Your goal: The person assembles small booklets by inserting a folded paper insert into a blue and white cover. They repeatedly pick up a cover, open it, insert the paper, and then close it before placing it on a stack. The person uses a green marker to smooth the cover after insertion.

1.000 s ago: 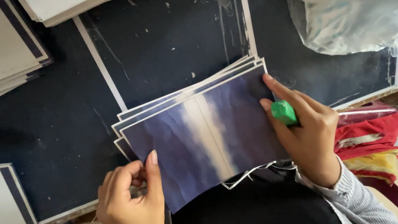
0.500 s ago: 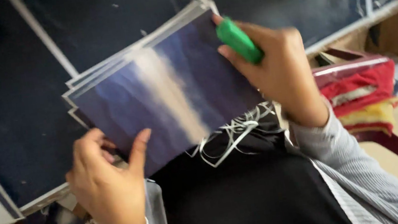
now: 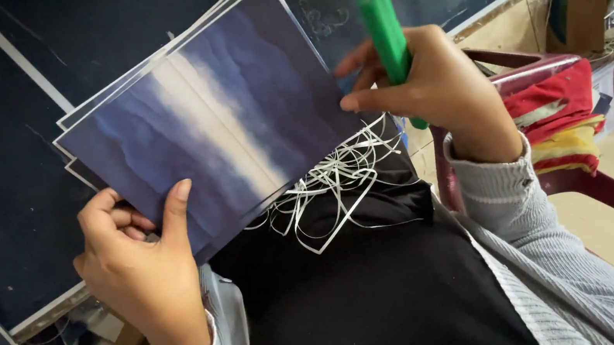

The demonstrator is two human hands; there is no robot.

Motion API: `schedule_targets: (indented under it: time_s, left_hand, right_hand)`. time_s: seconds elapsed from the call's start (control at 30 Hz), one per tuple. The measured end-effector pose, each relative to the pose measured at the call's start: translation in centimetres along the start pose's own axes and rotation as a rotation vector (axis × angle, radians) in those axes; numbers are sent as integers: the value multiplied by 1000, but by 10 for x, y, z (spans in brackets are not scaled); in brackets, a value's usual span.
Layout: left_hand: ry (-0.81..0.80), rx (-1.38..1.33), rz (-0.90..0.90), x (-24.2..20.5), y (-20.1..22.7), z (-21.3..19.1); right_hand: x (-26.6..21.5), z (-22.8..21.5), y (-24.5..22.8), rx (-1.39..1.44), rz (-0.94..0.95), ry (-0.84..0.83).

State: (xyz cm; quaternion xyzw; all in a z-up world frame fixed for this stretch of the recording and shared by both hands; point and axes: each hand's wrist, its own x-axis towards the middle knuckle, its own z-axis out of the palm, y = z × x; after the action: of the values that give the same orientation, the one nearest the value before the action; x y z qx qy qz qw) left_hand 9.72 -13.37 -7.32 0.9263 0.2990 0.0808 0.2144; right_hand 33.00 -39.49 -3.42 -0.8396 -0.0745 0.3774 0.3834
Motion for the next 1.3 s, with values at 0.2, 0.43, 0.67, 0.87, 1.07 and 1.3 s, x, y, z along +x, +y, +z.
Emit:
schedule_targets:
  time_s: [0.2,0.43,0.67,0.87,1.07,1.3]
  left_hand:
    - [-27,-71,-17,1,-5,0]
    - [-23,-1,8,-2,-4,-1]
    - [-52,138,55,4,-10,-3]
    - [-55,166,53,5,-16,1]
    - [-18,466,134,4,-15,-2]
    - [-43,625,202,8,-10,-9]
  right_hand:
    - [-5,4,-1,-39,132,44]
    - [-4,4,30,-178,-238,129]
    - [-30,9,55,-865,-957,140]
    - [51,-2,54,-881,-1041,258]
    - [102,-6,5,-734,-1068,205]
    - [22,35,16,-1054,-1150,80]
